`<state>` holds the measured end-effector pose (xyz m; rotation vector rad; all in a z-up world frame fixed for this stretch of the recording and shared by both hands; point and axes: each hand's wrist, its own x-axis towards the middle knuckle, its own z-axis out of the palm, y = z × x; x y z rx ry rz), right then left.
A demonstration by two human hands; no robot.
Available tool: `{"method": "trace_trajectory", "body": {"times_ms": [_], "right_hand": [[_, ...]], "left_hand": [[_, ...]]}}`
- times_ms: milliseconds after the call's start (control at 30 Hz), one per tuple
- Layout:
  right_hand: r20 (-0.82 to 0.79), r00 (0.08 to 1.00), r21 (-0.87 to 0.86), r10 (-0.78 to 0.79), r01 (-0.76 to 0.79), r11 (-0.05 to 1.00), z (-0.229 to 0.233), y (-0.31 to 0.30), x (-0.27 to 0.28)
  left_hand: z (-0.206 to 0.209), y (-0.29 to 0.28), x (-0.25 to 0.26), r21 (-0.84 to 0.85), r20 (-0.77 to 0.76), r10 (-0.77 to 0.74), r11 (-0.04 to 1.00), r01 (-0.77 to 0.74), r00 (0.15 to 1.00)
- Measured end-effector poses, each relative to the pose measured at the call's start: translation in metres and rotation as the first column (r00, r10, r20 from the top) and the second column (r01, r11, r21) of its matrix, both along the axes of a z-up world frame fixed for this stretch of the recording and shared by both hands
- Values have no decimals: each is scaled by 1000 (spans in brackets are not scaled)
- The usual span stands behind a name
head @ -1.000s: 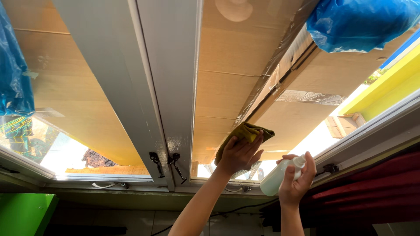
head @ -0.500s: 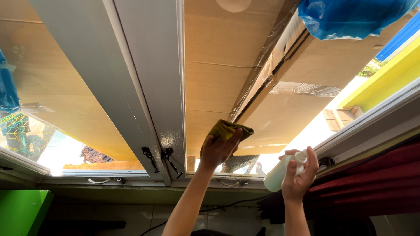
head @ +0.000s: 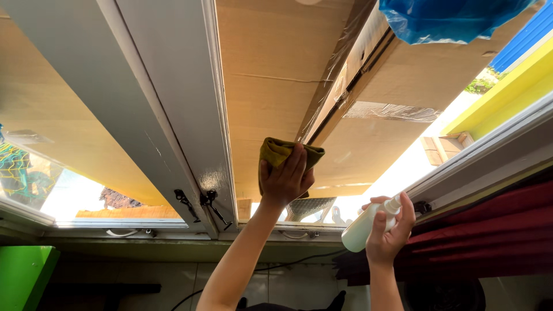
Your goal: The person cleans a window by spraying liquid from a bottle onto the glass and wiping the surface with a cloth.
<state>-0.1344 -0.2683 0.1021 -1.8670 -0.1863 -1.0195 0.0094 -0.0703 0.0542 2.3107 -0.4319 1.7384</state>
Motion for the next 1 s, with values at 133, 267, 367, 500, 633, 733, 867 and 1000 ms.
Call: {"method": "trace_trajectory", "body": {"times_ms": [133,267,367,500,633,733,867,1000], "right_hand": [[7,999,3,41,-41,999,-2,-1,3],[-11,999,8,49,-49,999,-4,-4,1],[-5,999,4,47,-47,999,-6,-4,8],[-2,998,-5,65,-65,998,-14,0,13],[-6,998,-24,60,-60,998,-18,1,14],[-3,997,7,77,-77,997,-18,0,14],[-10,1000,-16,28,-29,999,-18,-7,9],[-31,999,-1,-17,17,1000,-19,-11,3]], "left_hand": [[2,-26,-3,-41,-55,-16,999,14,998],[0,-34,-13,126,-27,-47,991,50,999],[-4,-37,-18,247,-78,-109,961,125,991],[-20,-35,-20,380,44,-126,919,100,991],[-62,-26,-13,507,-34,-214,838,201,976],[-100,-14,-7,507,-129,-337,785,354,932],[-139,13,-14,340,-276,-352,834,433,894],[-139,37,-16,51,-225,-159,983,174,961]]}}
